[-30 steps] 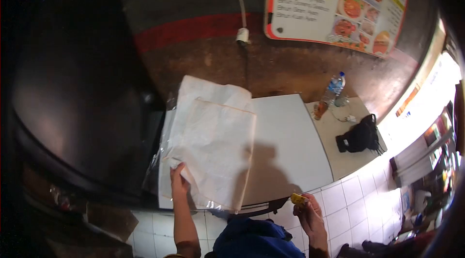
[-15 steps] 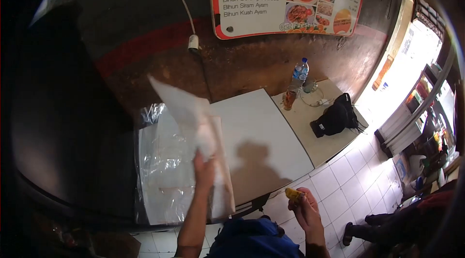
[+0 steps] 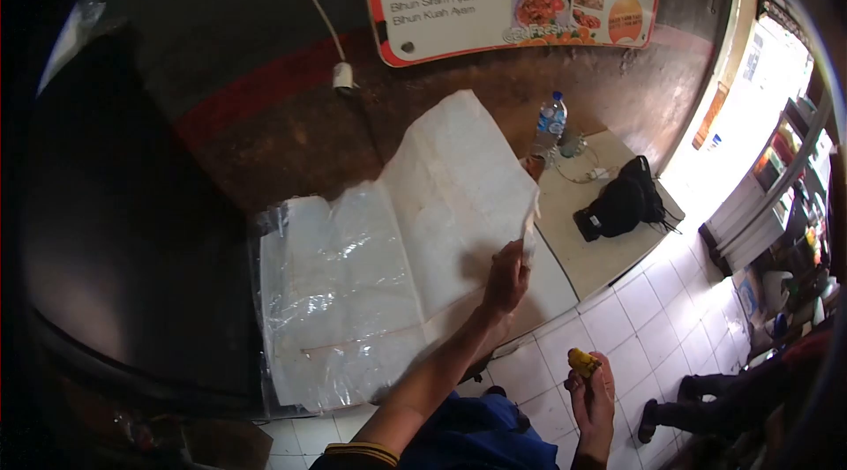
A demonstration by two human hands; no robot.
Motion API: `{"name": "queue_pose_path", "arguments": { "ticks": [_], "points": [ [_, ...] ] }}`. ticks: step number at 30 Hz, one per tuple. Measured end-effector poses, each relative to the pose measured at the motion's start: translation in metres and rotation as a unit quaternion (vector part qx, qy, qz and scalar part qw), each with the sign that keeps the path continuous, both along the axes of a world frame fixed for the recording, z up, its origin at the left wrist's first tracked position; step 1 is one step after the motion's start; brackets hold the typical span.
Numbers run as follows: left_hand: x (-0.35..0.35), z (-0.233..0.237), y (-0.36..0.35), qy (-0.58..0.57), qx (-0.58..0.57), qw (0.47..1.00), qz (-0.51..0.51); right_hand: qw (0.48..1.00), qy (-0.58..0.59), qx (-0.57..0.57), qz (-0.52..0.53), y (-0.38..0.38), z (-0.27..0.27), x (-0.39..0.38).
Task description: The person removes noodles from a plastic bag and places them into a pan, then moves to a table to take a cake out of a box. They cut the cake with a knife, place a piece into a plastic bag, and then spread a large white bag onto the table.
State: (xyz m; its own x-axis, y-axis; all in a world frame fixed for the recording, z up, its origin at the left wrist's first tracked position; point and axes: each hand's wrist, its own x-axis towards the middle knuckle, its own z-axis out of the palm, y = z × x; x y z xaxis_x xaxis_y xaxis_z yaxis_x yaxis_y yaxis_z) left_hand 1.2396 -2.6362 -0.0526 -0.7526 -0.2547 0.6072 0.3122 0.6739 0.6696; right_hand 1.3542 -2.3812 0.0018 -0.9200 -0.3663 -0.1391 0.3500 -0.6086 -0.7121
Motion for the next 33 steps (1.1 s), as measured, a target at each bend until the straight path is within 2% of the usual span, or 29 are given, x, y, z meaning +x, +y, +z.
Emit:
{"name": "queue_pose_path", "arguments": {
  "ticks": [2, 3, 5, 7, 9, 10, 11, 13, 14, 15, 17, 18, 20, 24, 26, 27, 29, 31, 33],
  "points": [
    [-0.001, -0.010, 0.001, -0.104, 0.125, 0.984, -0.071, 1.000, -0.005, 0.006, 0.000, -0.003, 0.006, 0.000],
    [0.005, -0.005, 0.003, -0.108, 0.130, 0.982, -0.078, 1.000, -0.007, 0.004, 0.009, -0.002, 0.006, -0.002],
    [0.028, 0.004, -0.002, -0.078, -0.017, 0.991, -0.103, 1.000, -0.005, 0.018, 0.025, 0.000, 0.005, -0.007],
    [0.062, 0.008, -0.021, -0.103, -0.016, 0.990, -0.091, 0.999, -0.005, 0.019, 0.030, -0.003, 0.006, -0.009],
    [0.110, 0.019, -0.053, -0.126, -0.007, 0.992, 0.003, 0.999, -0.003, 0.021, 0.024, -0.002, 0.002, -0.011],
    [0.137, 0.013, -0.070, -0.094, 0.018, 0.991, 0.091, 0.999, -0.005, 0.020, 0.031, -0.004, 0.002, -0.011],
    [0.166, 0.008, -0.085, -0.055, 0.041, 0.982, 0.176, 0.999, -0.004, 0.019, 0.035, -0.006, 0.002, -0.013],
    [0.235, 0.012, -0.123, -0.047, 0.030, 0.939, 0.341, 0.999, -0.016, 0.021, 0.036, -0.015, 0.002, -0.016],
    [0.274, -0.005, -0.151, -0.067, -0.063, 0.897, 0.432, 0.998, -0.023, 0.022, 0.053, -0.018, 0.003, -0.017],
    [0.312, -0.001, -0.174, -0.093, -0.128, 0.872, 0.464, 0.997, -0.029, 0.026, 0.071, -0.021, 0.002, -0.018],
    [0.369, 0.000, -0.197, -0.189, -0.294, 0.723, 0.596, 0.994, -0.014, 0.025, 0.107, -0.031, 0.000, -0.022],
    [0.387, -0.002, -0.203, -0.190, -0.291, 0.719, 0.602, 0.992, 0.000, 0.024, 0.128, -0.040, 0.002, -0.022],
    [0.415, -0.009, -0.210, -0.315, -0.129, 0.696, 0.633, 0.985, 0.017, 0.027, 0.169, -0.055, 0.007, -0.022],
    [0.442, -0.018, -0.230, -0.392, -0.081, 0.684, 0.609, 0.971, 0.067, 0.030, 0.227, -0.080, 0.013, -0.021],
    [0.446, -0.012, -0.237, -0.293, -0.072, 0.742, 0.599, 0.971, 0.064, 0.028, 0.230, -0.086, 0.015, -0.017],
    [0.447, -0.002, -0.239, -0.294, -0.070, 0.739, 0.602, 0.972, 0.060, 0.027, 0.227, -0.088, 0.016, -0.016],
    [0.448, 0.021, -0.242, -0.172, 0.067, 0.818, 0.544, 0.971, 0.057, 0.031, 0.229, -0.089, 0.011, -0.014],
    [0.447, 0.032, -0.249, -0.183, 0.028, 0.808, 0.559, 0.971, 0.053, 0.035, 0.232, -0.088, 0.007, -0.011],
    [0.449, 0.030, -0.257, -0.119, -0.025, 0.842, 0.526, 0.974, 0.046, 0.037, 0.220, -0.088, 0.007, -0.009]
  ]
}}
